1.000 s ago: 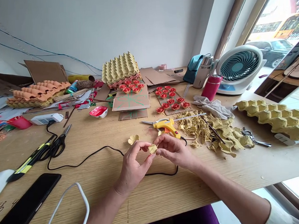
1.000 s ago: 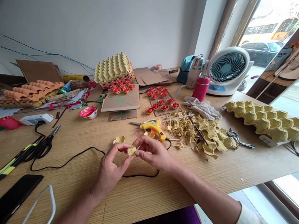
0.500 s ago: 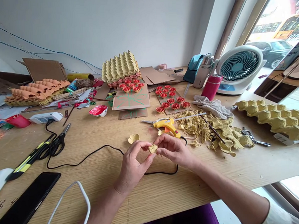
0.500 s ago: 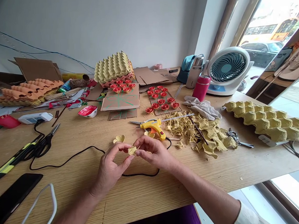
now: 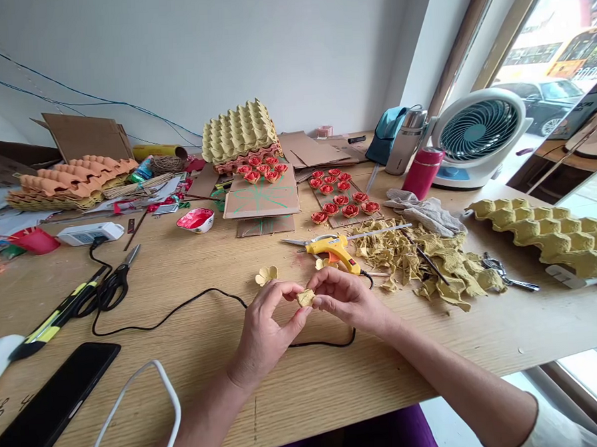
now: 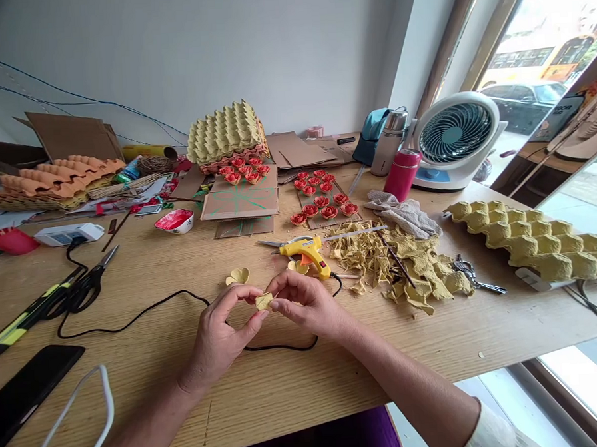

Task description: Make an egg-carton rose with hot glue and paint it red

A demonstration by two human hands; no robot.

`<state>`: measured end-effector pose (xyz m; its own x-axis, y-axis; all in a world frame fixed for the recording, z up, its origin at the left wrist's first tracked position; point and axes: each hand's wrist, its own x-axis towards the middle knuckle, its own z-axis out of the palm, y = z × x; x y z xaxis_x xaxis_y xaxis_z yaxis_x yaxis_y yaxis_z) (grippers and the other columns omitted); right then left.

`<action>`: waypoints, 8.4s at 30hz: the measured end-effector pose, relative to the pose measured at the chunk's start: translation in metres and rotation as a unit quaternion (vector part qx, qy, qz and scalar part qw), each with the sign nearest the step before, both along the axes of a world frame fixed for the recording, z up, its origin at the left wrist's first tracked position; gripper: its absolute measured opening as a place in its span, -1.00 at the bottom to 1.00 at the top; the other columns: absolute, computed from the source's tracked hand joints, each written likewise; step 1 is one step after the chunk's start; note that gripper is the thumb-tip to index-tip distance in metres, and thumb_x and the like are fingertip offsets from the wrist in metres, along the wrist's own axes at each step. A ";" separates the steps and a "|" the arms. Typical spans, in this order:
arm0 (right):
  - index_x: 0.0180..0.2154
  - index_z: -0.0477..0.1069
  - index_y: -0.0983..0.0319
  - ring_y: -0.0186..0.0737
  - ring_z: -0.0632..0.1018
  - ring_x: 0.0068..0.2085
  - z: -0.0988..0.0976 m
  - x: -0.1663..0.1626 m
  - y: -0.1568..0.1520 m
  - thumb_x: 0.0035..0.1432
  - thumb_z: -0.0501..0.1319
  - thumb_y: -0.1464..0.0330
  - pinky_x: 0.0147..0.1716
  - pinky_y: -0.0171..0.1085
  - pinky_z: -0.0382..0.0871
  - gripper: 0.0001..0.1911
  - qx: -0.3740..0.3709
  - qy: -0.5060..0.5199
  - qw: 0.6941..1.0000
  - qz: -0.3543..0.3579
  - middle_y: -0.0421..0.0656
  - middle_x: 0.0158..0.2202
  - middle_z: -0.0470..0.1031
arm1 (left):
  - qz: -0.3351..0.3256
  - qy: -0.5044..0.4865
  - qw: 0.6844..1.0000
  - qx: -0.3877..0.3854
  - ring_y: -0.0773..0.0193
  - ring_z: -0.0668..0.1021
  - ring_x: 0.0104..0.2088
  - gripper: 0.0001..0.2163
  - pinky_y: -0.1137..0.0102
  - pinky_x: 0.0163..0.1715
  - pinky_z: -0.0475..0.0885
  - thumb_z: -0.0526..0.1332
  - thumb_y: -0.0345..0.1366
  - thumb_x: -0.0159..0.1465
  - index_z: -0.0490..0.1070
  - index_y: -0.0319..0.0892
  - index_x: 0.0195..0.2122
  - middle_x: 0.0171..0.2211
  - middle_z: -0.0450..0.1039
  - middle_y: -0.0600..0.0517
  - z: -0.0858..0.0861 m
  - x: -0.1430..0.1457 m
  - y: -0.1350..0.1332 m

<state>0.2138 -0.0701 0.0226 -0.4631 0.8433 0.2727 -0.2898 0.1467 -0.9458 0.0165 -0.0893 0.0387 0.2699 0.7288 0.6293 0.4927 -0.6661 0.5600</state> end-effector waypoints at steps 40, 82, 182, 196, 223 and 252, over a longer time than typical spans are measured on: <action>-0.17 0.38 0.20 -0.27 0.51 -0.30 0.003 0.001 -0.003 0.31 0.29 0.09 -0.25 -0.26 0.44 -0.69 0.082 -0.105 0.990 -0.048 -0.16 -0.29 0.46 | -0.011 0.073 0.995 0.073 0.21 0.55 -0.27 -0.86 0.30 -0.16 0.44 0.24 -0.43 0.33 0.37 -0.08 -0.13 -0.30 0.52 0.06 -0.005 -0.004 0.003; -0.14 0.41 0.17 -0.27 0.45 -0.29 0.010 0.002 -0.003 0.33 0.28 0.27 -0.27 -0.25 0.43 -0.86 0.247 -0.181 0.940 -0.149 -0.16 -0.26 0.43 | -0.140 -0.347 0.825 -0.423 0.32 0.51 -0.28 -0.68 0.39 -0.20 0.49 0.46 -0.04 0.17 0.47 -0.16 -0.27 -0.26 0.48 0.02 -0.005 0.004 0.008; -0.12 0.63 0.12 -0.27 0.65 -0.47 -0.005 -0.006 -0.005 0.34 0.27 0.29 -0.41 -0.32 0.55 -0.84 0.249 -0.155 0.929 -0.224 -0.19 -0.42 0.67 | 0.073 -0.004 0.996 0.046 0.28 0.62 -0.35 -0.75 0.34 -0.16 0.56 0.34 -0.37 0.30 0.39 -0.08 -0.03 -0.29 0.58 0.06 -0.006 -0.002 0.000; -0.12 0.67 0.13 -0.23 0.66 -0.45 -0.003 -0.002 -0.005 0.32 0.29 0.14 -0.35 -0.27 0.60 -0.73 0.183 -0.118 0.960 -0.176 -0.16 -0.43 0.68 | 0.035 -0.021 0.996 0.080 0.34 0.59 -0.41 -0.87 0.32 -0.10 0.57 0.34 -0.36 0.32 0.42 -0.08 -0.16 -0.32 0.57 0.09 0.003 -0.005 -0.001; -0.01 0.44 0.21 -0.01 0.55 -0.10 -0.012 0.041 0.037 0.25 0.28 0.26 0.00 -0.02 0.45 -0.70 0.165 -0.397 0.803 -0.414 0.05 -0.04 0.49 | 0.173 0.003 0.985 0.023 0.22 0.55 -0.31 -0.90 0.32 -0.19 0.47 0.29 -0.31 0.27 0.45 -0.12 -0.20 -0.29 0.55 0.03 -0.003 -0.034 0.033; -0.12 0.48 0.16 -0.40 0.36 -0.44 0.025 0.046 0.021 0.02 0.47 0.30 -0.53 -0.41 0.24 -0.63 -0.179 0.153 0.968 -0.082 -0.18 -0.23 0.56 | 0.133 0.265 0.954 -0.035 -0.04 0.53 -0.05 -0.68 0.15 -0.12 0.36 0.34 -0.43 0.20 0.49 -0.03 -0.02 -0.09 0.62 -0.02 -0.021 -0.024 0.029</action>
<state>0.2594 -0.0492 0.0473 -0.2579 0.9648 0.0516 -0.5650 -0.1072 -0.8181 -0.0071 -0.0606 0.0178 0.3369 0.8507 0.4035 0.8654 -0.4486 0.2233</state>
